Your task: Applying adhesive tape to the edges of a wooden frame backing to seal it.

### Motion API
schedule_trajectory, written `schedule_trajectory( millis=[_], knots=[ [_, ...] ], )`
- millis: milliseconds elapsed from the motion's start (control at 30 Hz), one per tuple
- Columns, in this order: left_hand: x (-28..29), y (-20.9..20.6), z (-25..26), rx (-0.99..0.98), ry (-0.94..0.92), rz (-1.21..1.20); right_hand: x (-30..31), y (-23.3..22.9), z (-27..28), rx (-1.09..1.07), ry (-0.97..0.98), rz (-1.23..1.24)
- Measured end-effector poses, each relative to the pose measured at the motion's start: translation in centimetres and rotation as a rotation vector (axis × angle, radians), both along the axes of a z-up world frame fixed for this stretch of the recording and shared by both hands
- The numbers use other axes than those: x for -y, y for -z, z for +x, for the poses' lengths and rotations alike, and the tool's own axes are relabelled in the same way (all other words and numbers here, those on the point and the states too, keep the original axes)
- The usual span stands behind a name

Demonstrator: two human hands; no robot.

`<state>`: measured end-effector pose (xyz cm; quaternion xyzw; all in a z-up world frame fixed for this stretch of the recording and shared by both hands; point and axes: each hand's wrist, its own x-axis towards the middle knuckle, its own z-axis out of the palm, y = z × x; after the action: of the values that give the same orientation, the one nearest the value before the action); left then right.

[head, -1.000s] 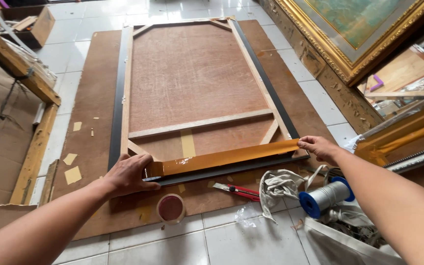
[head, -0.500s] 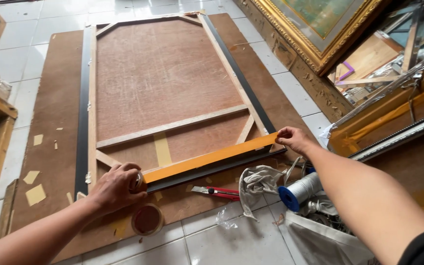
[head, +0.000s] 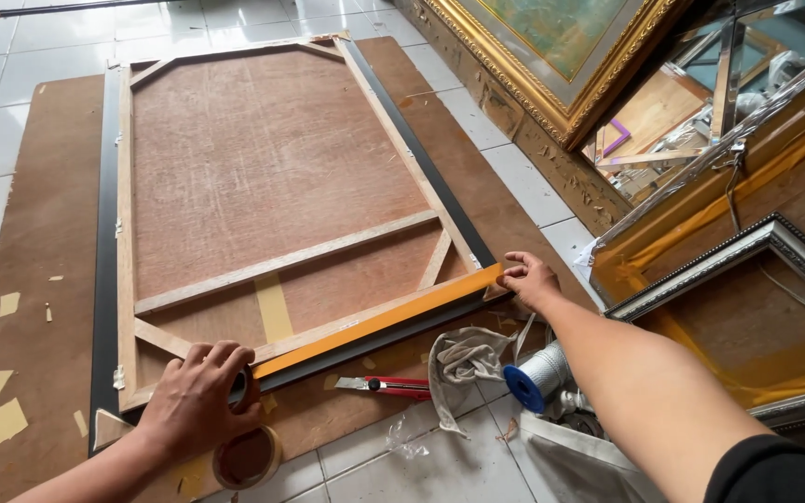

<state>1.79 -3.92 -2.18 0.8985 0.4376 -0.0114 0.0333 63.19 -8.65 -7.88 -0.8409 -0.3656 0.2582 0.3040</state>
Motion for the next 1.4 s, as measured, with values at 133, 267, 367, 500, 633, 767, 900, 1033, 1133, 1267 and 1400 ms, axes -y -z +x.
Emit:
schedule_trajectory(
  millis=[133,267,367,500,633,767,900,1033,1133,1267,1400],
  knots=[
    [-0.1,0.6,0.4,-0.055,0.012,0.012,0.0,0.0,0.0,-0.016,0.030,-0.007],
    [0.0,0.7,0.7,-0.104,-0.031,0.003,-0.1,0.2,-0.3,-0.004,0.041,-0.015],
    [0.0,0.8,0.8,-0.108,-0.048,-0.014,-0.2,0.2,-0.6,-0.016,0.063,-0.020],
    [-0.3,1.2,0.9,-0.113,-0.036,0.017,-0.7,0.1,-0.7,-0.009,0.065,-0.013],
    [-0.3,1.2,1.2,-0.146,-0.046,-0.014,-0.9,0.0,-1.1,-0.005,0.083,0.000],
    [-0.6,1.4,1.1,-0.161,-0.053,-0.036,-1.4,0.1,-1.5,-0.016,0.089,0.038],
    [-0.6,1.4,1.3,-0.146,-0.069,-0.036,-2.2,1.2,-1.5,0.043,0.073,0.059],
    [-0.8,1.7,1.1,-0.134,-0.064,-0.028,-2.8,2.2,-1.4,0.075,0.061,0.073],
    [-0.8,1.8,0.9,-0.124,-0.062,-0.031,-3.5,3.0,-0.9,0.104,0.076,0.030],
    [-1.0,2.4,0.7,-0.062,-0.106,-0.032,-3.8,2.9,-0.6,0.122,0.064,-0.115],
    [-1.6,6.4,-1.4,0.075,-0.026,0.114,-2.7,4.3,0.4,0.118,-0.028,-0.096]
  ],
)
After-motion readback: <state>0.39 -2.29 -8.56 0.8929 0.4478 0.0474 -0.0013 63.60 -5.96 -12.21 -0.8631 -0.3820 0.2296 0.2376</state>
